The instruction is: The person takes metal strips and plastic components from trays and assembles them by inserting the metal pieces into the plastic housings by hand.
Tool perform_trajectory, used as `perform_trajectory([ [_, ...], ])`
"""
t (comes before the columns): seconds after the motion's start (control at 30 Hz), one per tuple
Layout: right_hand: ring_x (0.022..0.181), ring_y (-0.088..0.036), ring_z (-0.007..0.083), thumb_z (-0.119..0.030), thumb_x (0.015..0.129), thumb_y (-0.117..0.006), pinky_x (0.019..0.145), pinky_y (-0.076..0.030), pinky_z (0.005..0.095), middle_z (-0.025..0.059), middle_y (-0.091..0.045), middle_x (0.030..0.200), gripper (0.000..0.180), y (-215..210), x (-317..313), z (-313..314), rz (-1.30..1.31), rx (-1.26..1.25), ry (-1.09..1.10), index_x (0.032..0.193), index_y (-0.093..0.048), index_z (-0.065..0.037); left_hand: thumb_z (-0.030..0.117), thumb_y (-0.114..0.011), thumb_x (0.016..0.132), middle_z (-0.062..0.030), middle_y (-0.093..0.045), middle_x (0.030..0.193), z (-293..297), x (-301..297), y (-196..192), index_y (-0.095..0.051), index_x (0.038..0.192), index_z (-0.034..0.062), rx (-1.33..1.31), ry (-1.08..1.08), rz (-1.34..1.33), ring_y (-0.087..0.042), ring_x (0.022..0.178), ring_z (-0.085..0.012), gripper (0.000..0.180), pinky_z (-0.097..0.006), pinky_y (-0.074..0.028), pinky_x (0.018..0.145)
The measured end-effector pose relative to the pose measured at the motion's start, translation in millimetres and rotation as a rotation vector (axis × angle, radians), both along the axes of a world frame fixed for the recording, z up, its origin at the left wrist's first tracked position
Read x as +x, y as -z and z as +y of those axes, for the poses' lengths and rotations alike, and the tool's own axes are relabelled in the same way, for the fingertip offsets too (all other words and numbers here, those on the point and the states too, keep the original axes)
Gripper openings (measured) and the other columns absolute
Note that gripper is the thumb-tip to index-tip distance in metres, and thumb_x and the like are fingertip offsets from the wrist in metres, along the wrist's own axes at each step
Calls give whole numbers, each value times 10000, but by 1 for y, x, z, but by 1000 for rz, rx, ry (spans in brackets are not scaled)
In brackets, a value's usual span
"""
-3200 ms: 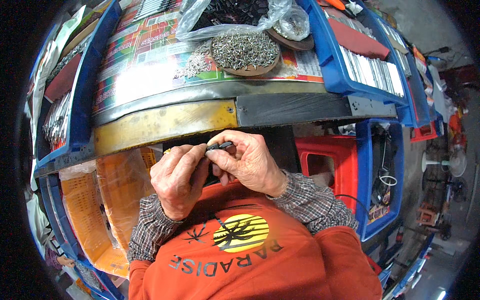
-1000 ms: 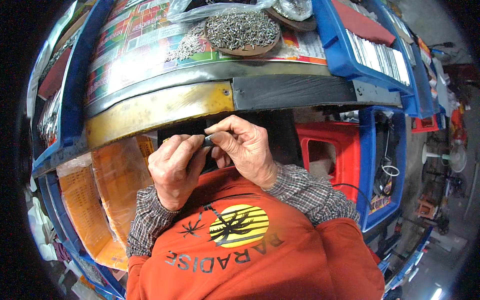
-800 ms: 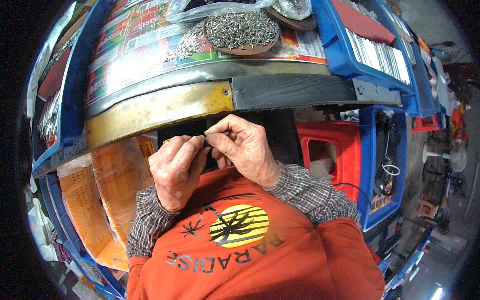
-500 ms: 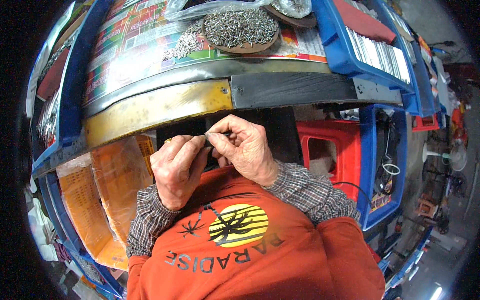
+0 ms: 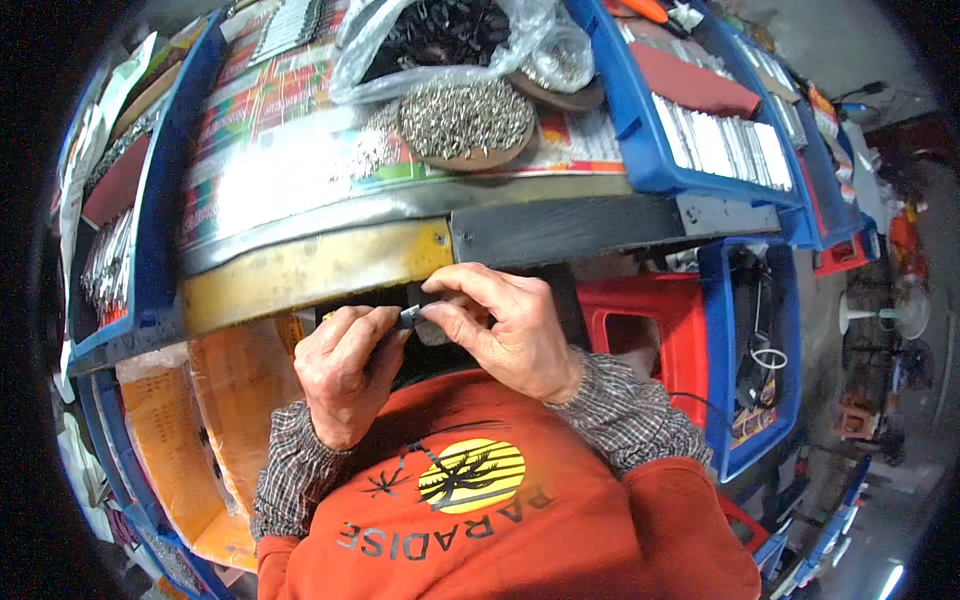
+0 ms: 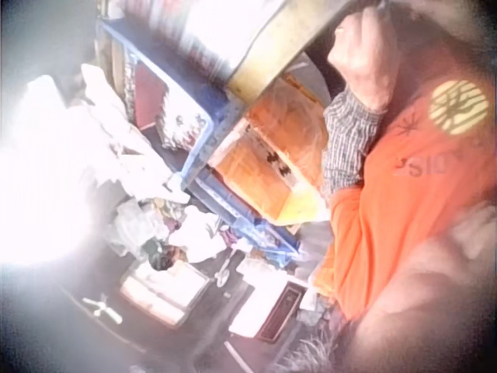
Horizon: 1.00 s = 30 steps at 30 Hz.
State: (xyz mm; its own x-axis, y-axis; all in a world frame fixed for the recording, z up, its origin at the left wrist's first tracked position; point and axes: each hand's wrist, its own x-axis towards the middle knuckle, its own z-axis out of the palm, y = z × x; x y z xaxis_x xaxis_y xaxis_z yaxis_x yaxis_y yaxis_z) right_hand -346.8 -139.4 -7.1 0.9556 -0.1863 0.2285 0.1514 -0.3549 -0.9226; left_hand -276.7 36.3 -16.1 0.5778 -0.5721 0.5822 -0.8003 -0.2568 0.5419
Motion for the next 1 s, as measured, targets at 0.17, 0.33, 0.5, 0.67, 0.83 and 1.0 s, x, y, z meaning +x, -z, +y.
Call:
perform_trajectory([
  [0.17,665,-633,231,-11,768,-717,589,-499,322,108,-641,784,144,-29,22,-32,-231,-425,170,893,-648,-6,2,-731,668,-89,-600,745,1,6,-10,-623,893,27,23,-12,22,-609,635,-241,250,-334,-483,559],
  [0.33,710,-586,256,-27,739,-717,635,-472,359,88,-603,792,176,-25,51,-58,-291,-638,259,904,-656,-25,17,-734,698,-98,-599,726,4,9,-14,-641,897,44,41,-52,56,-593,606,-254,222,-344,-475,540],
  [0.5,831,-520,260,-59,699,-737,715,-454,370,70,-576,858,257,-20,63,-62,-305,-810,229,944,-662,-56,7,-735,701,-102,-605,732,6,13,-14,-642,902,41,48,-74,66,-602,611,-258,225,-342,-479,538],
  [0.67,828,-530,250,-28,706,-736,694,-451,355,80,-588,879,265,-22,67,-57,-256,-853,195,965,-683,-43,-32,-716,665,-105,-585,727,8,14,-11,-632,926,16,69,-58,69,-595,616,-258,278,-344,-468,540],
  [0.83,813,-530,250,-22,701,-732,683,-447,353,78,-584,859,241,-21,68,-55,-254,-891,188,936,-678,-40,-31,-722,663,-106,-584,728,8,13,-11,-629,921,17,49,-52,74,-593,615,-257,278,-346,-464,535],
  [1.0,808,-533,262,-26,706,-719,698,-444,363,83,-585,837,198,-22,72,-56,-259,-859,170,897,-667,-32,-22,-726,673,-102,-577,720,8,12,-13,-623,906,21,67,-57,82,-588,608,-254,259,-346,-460,531],
])
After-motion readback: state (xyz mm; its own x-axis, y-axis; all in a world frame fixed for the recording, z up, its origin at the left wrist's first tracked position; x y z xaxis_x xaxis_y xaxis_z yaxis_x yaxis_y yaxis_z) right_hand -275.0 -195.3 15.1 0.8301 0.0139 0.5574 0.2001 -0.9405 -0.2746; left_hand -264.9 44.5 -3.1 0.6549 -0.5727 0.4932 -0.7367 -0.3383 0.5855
